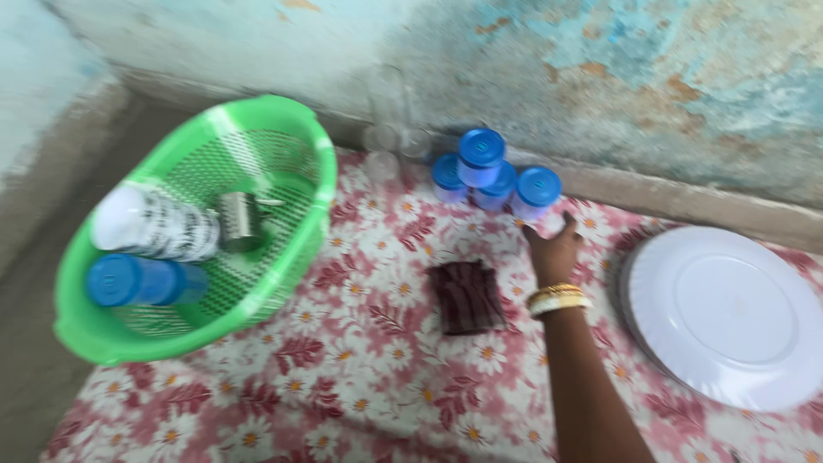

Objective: The person wipes several small blue plastic containers with a dark cloth, handling them one at a time. The containers are picked from a green basket, wiped on all sides, and placed on the floor beside other cleaned containers.

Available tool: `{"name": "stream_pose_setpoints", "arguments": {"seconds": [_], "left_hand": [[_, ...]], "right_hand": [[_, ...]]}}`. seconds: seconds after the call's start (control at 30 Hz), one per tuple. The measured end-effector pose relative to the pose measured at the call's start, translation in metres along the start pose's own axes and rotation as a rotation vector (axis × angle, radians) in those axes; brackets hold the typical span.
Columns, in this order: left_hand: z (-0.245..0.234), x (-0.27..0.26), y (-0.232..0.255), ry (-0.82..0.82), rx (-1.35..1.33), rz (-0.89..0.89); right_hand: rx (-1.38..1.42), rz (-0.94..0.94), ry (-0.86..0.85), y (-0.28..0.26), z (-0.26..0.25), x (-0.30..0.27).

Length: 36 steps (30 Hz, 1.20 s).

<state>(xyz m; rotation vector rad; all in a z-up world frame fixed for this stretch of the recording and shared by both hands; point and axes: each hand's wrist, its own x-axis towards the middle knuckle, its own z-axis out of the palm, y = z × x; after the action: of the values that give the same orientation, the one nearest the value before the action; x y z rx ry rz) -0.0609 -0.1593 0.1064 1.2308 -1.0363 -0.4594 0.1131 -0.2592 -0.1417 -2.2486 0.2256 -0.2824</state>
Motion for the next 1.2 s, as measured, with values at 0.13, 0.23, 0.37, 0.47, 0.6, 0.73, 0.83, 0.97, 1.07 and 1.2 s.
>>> {"name": "stream_pose_setpoints", "arguments": {"seconds": [0.13, 0.23, 0.37, 0.47, 0.6, 0.73, 0.83, 0.97, 1.07, 1.2], "left_hand": [[0.008, -0.003, 0.027, 0.145, 0.049, -0.060], [0.015, -0.001, 0.044, 0.224, 0.072, -0.084], [0.019, 0.001, 0.057, 0.292, 0.077, -0.102], [0.023, 0.004, 0.057, 0.311, 0.049, -0.104], [0.025, 0.001, 0.058, 0.322, 0.010, -0.109], [0.022, -0.003, 0.057, 0.319, -0.013, -0.112], [0.017, -0.010, 0.056, 0.308, -0.030, -0.109], [0.005, -0.028, 0.057, 0.290, -0.048, -0.116], [-0.006, -0.042, 0.060, 0.276, -0.064, -0.107], [-0.005, -0.036, 0.059, 0.258, -0.084, -0.108]], "right_hand": [[0.007, 0.005, -0.037, -0.004, -0.018, 0.000], [0.021, 0.015, -0.066, -0.015, -0.030, -0.009], [0.023, -0.029, -0.088, -0.028, -0.042, -0.016], [0.019, -0.022, -0.097, -0.032, -0.046, -0.019], [0.034, -0.016, -0.097, -0.037, -0.046, -0.022], [0.031, -0.036, -0.104, -0.040, -0.041, -0.024], [0.041, -0.049, -0.107, -0.042, -0.039, -0.026], [0.020, -0.063, -0.117, -0.049, -0.035, -0.033], [0.063, 0.003, -0.142, -0.056, -0.034, -0.037], [0.043, -0.003, -0.144, -0.062, -0.036, -0.040]]}}
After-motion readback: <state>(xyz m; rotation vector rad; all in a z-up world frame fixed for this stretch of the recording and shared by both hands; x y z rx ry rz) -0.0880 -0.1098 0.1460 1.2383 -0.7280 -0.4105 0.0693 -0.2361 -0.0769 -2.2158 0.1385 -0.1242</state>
